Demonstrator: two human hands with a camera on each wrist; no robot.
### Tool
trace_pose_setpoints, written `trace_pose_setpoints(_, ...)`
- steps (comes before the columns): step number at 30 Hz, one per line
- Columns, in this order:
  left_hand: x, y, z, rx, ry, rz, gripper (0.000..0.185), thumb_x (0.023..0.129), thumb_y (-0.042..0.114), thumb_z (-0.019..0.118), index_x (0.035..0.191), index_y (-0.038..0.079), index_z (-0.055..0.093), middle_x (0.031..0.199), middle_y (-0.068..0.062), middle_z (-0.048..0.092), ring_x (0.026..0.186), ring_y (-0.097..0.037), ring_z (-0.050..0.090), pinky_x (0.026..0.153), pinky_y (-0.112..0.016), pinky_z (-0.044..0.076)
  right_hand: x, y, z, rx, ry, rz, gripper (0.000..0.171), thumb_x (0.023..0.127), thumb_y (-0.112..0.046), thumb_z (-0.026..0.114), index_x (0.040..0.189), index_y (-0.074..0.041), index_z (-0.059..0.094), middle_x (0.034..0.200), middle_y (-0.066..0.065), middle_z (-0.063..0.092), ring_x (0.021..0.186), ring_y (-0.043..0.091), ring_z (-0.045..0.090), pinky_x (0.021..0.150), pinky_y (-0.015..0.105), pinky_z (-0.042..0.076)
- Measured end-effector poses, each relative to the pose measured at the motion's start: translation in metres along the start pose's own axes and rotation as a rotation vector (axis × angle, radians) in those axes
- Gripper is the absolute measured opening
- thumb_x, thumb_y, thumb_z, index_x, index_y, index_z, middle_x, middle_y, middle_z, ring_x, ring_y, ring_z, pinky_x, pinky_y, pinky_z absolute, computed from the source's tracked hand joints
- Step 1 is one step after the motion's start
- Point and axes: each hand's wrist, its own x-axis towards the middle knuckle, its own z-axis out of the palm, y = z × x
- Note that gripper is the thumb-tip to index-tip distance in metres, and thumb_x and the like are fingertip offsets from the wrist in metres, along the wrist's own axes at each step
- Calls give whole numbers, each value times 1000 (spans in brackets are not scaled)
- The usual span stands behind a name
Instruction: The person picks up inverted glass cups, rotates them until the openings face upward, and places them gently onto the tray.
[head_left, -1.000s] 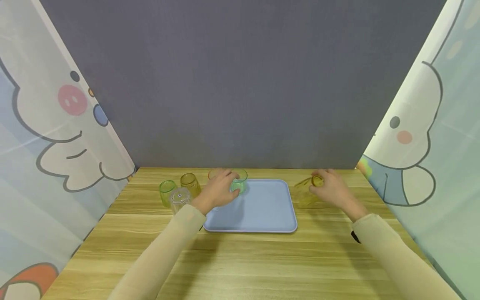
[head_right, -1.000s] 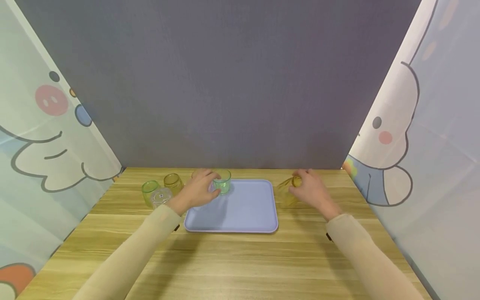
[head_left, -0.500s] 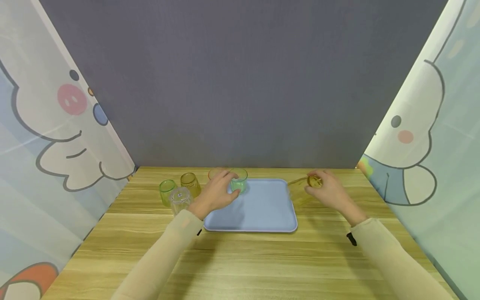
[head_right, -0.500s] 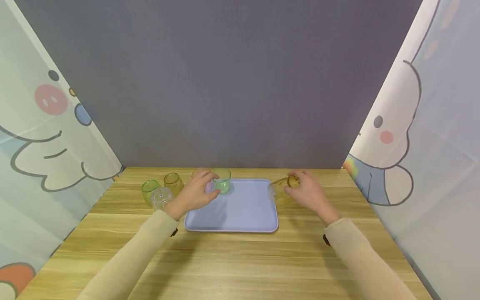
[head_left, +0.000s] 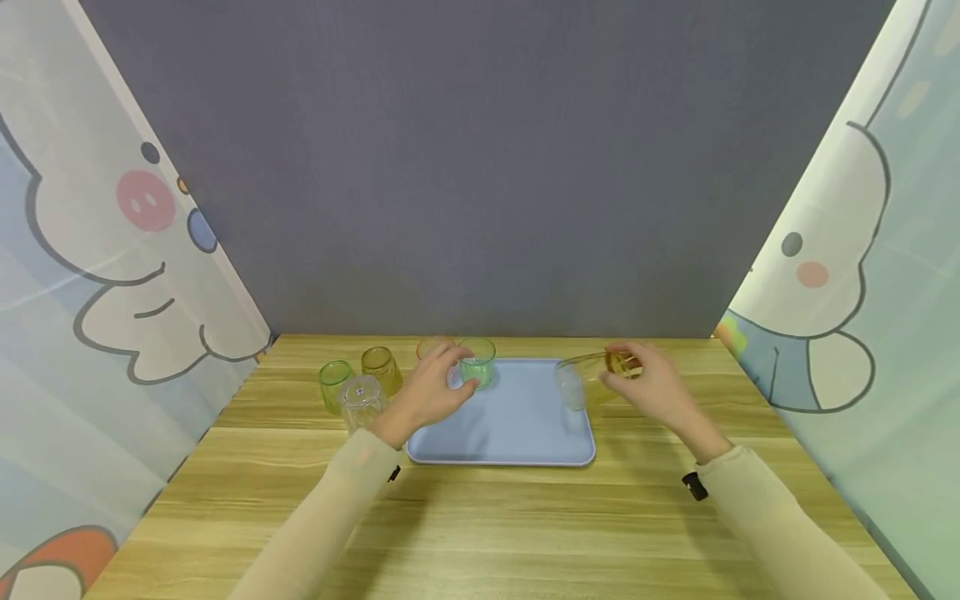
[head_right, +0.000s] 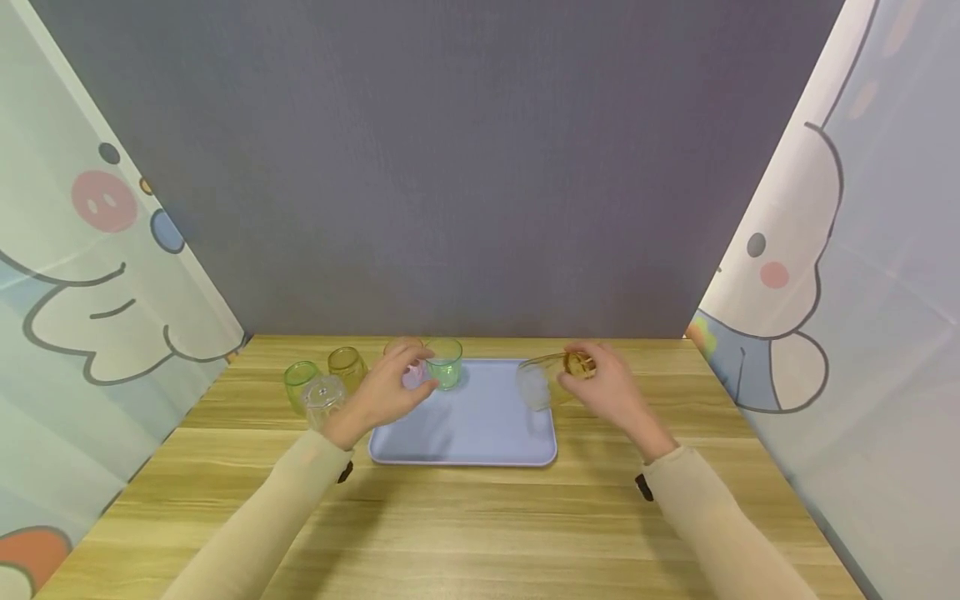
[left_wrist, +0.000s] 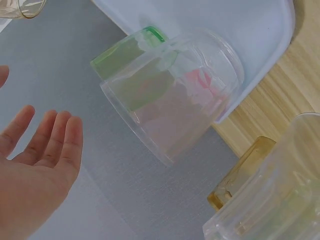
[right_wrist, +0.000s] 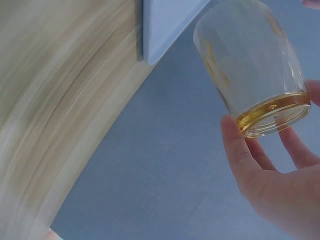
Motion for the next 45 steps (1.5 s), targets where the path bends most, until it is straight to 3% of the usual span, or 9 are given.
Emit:
trace_pose_setpoints(6, -7, 2, -2, -48, -3, -21, 47, 93, 29, 71, 132, 5, 62, 129, -9, 61, 113, -26, 57, 95, -47, 49, -5, -3, 4, 99, 16, 19, 49, 95, -28, 72, 136, -3, 60, 126, 22, 62, 112, 42, 61, 90, 53, 53)
trace_pose_setpoints(11, -13, 2, -2, -96, 10, -42, 51, 92, 29, 71, 137, 6, 59, 135, -11, 58, 121, -32, 56, 99, -50, 48, -9, -2, 8, 216, 22, 55, 52, 97, -29, 71, 139, -2, 57, 129, 21, 61, 116, 40, 60, 86, 38, 55)
trace_pose_setpoints(16, -15, -1, -2, -143, 24, -52, 53, 92, 29, 73, 139, 9, 58, 138, -11, 55, 117, -30, 57, 97, -47, 49, -12, -1, 11, 330, 28, 66, 52, 97, -22, 70, 140, 2, 54, 132, 23, 58, 118, 38, 58, 83, 26, 53)
trace_pose_setpoints(19, -15, -2, -1, -191, 29, -63, 52, 92, 27, 74, 138, 9, 58, 137, -11, 55, 116, -27, 56, 98, -44, 50, -12, -1, 14, 380, 26, 87, 52, 97, -21, 70, 141, 1, 54, 133, 23, 58, 118, 35, 58, 85, 26, 52)
trace_pose_setpoints(26, -19, 0, -2, -393, 43, -106, 50, 94, 22, 74, 138, 6, 57, 134, -12, 56, 118, -29, 55, 101, -48, 48, -14, -1, 20, 542, 36, 131, 52, 99, -20, 67, 143, 3, 51, 137, 22, 53, 106, 6, 60, 88, 23, 53)
trace_pose_setpoints(33, -19, 0, -11, -601, 34, -197, 49, 97, 19, 71, 140, 4, 54, 135, -19, 55, 124, -33, 54, 107, -50, 43, -13, -2, 26, 668, 24, 156, 55, 102, -22, 64, 145, 6, 45, 137, 21, 48, 111, 9, 58, 93, 22, 52)
trace_pose_setpoints(45, -18, 3, -9, -740, 48, -245, 50, 98, 22, 69, 142, 7, 53, 139, -15, 54, 127, -30, 52, 110, -48, 40, -11, -9, 35, 804, 4, 190, 54, 101, -17, 63, 145, 8, 44, 126, 10, 50, 108, 11, 58, 92, 23, 53)
